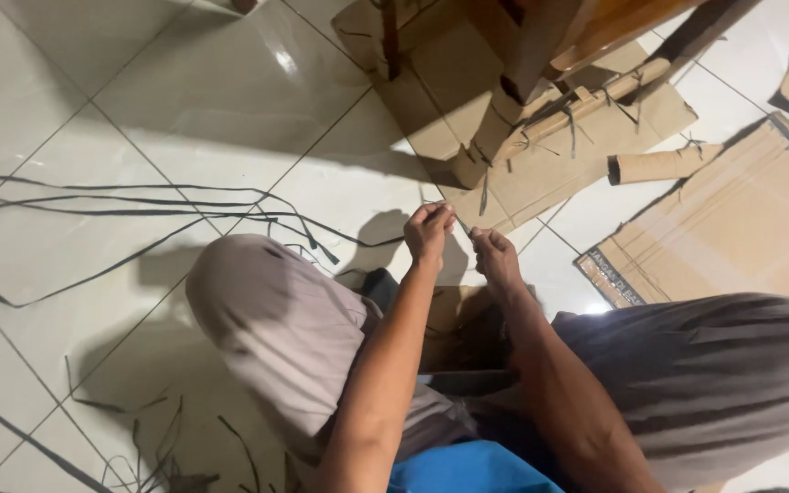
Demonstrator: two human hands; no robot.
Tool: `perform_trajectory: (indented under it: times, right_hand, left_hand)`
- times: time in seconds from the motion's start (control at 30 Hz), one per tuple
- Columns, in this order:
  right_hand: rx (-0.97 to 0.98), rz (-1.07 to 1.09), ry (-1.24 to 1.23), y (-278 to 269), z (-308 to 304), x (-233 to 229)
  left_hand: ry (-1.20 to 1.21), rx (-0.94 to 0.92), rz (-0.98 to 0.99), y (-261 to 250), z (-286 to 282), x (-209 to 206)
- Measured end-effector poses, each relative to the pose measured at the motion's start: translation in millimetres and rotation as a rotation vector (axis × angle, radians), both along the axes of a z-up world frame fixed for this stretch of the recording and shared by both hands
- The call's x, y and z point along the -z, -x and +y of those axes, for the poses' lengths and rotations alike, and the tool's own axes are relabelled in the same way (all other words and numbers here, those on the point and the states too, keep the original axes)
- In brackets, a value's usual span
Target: Wrapping the legs of a wooden chair with cardboard and securing them with plastic ties.
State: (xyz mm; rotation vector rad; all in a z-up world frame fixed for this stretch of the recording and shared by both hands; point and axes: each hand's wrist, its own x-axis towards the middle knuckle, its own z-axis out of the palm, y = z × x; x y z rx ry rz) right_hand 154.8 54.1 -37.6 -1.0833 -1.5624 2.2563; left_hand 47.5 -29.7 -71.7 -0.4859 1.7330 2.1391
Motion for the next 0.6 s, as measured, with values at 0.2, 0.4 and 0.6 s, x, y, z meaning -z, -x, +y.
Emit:
perform_trajectory:
  times: [0.2, 0.4, 0.6]
  right_hand:
    - [0.240, -0.118, -0.050, -11.9, 23.8, 44.5]
    - [0.715, -0.233, -0.009, -25.2, 58.7, 96.8]
    - [0.757, -0.220, 0.072, 11.2, 72.1, 66.4]
  left_hand:
    - [0.174, 0.041, 0.100, 4.6, 23.4, 2.6]
    - [0.115, 0.212, 0.172, 12.2, 41.8, -6.3]
    - [0.145, 0.381, 0.042, 51.8, 78.7, 102.1]
